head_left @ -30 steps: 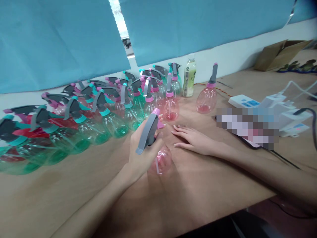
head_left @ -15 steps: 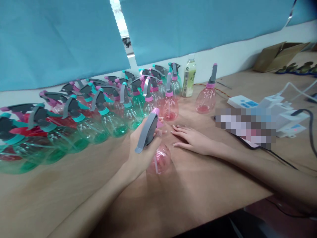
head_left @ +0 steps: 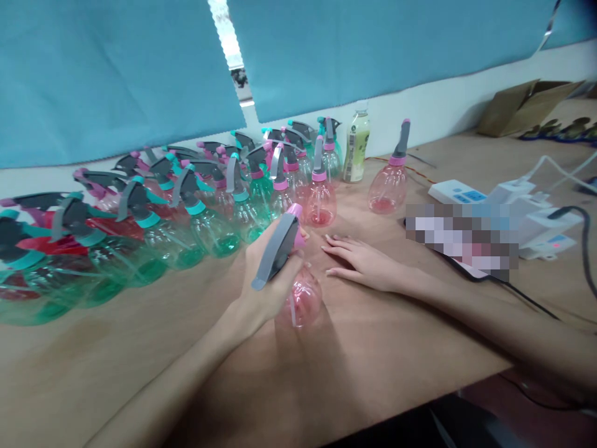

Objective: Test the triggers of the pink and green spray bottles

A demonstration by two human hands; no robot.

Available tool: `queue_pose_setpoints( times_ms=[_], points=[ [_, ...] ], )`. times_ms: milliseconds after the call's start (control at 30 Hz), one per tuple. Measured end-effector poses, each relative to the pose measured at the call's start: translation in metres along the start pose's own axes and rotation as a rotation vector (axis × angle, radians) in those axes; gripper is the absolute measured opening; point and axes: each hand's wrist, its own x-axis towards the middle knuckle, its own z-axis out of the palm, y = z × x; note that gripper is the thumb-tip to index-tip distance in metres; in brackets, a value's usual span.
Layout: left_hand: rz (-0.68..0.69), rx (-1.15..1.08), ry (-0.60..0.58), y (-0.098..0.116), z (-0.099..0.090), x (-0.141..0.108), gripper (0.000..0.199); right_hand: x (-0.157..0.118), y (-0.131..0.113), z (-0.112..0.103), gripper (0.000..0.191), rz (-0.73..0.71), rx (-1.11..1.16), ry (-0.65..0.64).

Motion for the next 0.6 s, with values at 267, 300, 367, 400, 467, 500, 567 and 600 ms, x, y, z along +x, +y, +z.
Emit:
queue_pose_setpoints(
  times_ms=[267, 300, 367, 400, 467, 500, 567, 600],
  points=[
    [0.056, -0.002, 0.018, 0.0041, -0.0008, 0.0016, 0.001, 0.0003, 0.0004, 0.0006, 0.068, -0.007, -0.006, 0.004],
    [0.064, -0.007, 0.015, 0.0048, -0.0011, 0.0016, 0.001, 0.0003, 0.0003, 0.0004, 0.069, -0.005, -0.013, 0.001],
    [0.081, -0.007, 0.01, 0.0057, -0.0016, 0.002, 0.003, 0.0004, 0.0, 0.0001, 0.07, -0.007, -0.023, -0.007],
    [0.085, -0.006, 0.011, 0.0058, -0.0017, 0.0022, 0.003, 0.0005, 0.0, 0.0, 0.07, -0.007, -0.024, -0.007],
    [0.081, -0.01, 0.014, 0.0048, -0.0015, 0.0025, 0.003, 0.0005, 0.0, 0.0001, 0.07, -0.007, -0.018, -0.001],
    [0.072, -0.015, 0.014, 0.0038, -0.001, 0.0025, 0.002, 0.0006, 0.0001, 0.0003, 0.069, -0.008, -0.013, 0.003],
    [0.041, -0.028, 0.015, 0.0013, 0.0005, 0.0024, 0.002, 0.0006, 0.0003, 0.0005, 0.068, -0.009, -0.006, 0.008],
    [0.028, -0.031, 0.02, -0.0001, 0.0015, 0.0022, 0.003, 0.0006, 0.0004, 0.0006, 0.068, -0.009, -0.006, 0.009]
  ],
)
